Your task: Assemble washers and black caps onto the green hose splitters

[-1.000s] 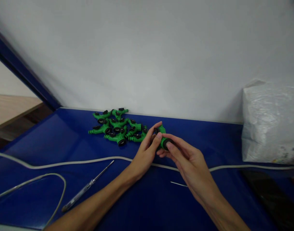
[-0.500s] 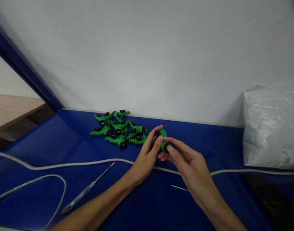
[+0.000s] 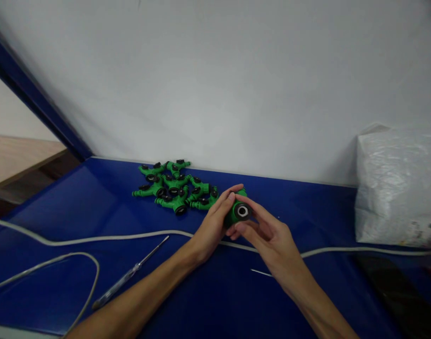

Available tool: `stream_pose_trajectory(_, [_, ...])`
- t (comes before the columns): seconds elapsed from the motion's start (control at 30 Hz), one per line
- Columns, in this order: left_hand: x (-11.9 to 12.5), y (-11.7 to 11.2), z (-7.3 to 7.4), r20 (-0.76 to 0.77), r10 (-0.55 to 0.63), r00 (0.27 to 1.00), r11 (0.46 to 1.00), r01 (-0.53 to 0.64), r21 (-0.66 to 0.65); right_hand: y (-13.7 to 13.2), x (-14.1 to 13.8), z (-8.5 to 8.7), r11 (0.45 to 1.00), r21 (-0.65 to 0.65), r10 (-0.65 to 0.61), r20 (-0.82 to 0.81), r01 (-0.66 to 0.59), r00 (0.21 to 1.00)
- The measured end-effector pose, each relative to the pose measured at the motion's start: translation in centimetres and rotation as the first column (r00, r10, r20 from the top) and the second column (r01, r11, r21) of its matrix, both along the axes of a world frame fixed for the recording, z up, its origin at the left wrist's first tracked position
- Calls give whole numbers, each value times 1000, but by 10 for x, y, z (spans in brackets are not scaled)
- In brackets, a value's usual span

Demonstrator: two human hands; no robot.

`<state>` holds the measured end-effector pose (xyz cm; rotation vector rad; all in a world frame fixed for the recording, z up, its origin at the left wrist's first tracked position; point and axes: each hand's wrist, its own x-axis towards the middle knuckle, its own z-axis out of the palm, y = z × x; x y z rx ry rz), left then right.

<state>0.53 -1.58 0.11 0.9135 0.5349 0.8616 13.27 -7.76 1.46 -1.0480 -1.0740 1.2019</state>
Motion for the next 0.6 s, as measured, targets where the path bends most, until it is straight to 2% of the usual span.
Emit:
stream_pose_trajectory(0.13, [0, 5, -6, 40, -92, 995, 994, 94, -56, 3, 2, -1, 999, -26, -45, 22, 45, 999])
stream_pose_trajectory(0.23, [-2, 8, -13, -28, -133, 991, 991, 134, 30, 7, 6, -6, 993, -25, -116, 94, 118, 989])
stream_pose_trajectory(0.4, [-7, 7, -5, -176, 26, 984, 986, 3, 165, 10, 13, -9, 974, 29, -224, 240, 224, 945])
stream_pose_trajectory(0.5, [-7, 3, 2, -315, 33, 949, 973, 41, 225, 9, 15, -9, 977, 49, -214, 277, 209, 937])
stream_pose_trajectory(0.6, [-5, -1, 4, -352, 61, 934, 961, 40, 272, 7, 15, -13, 977, 84, -211, 333, 194, 919])
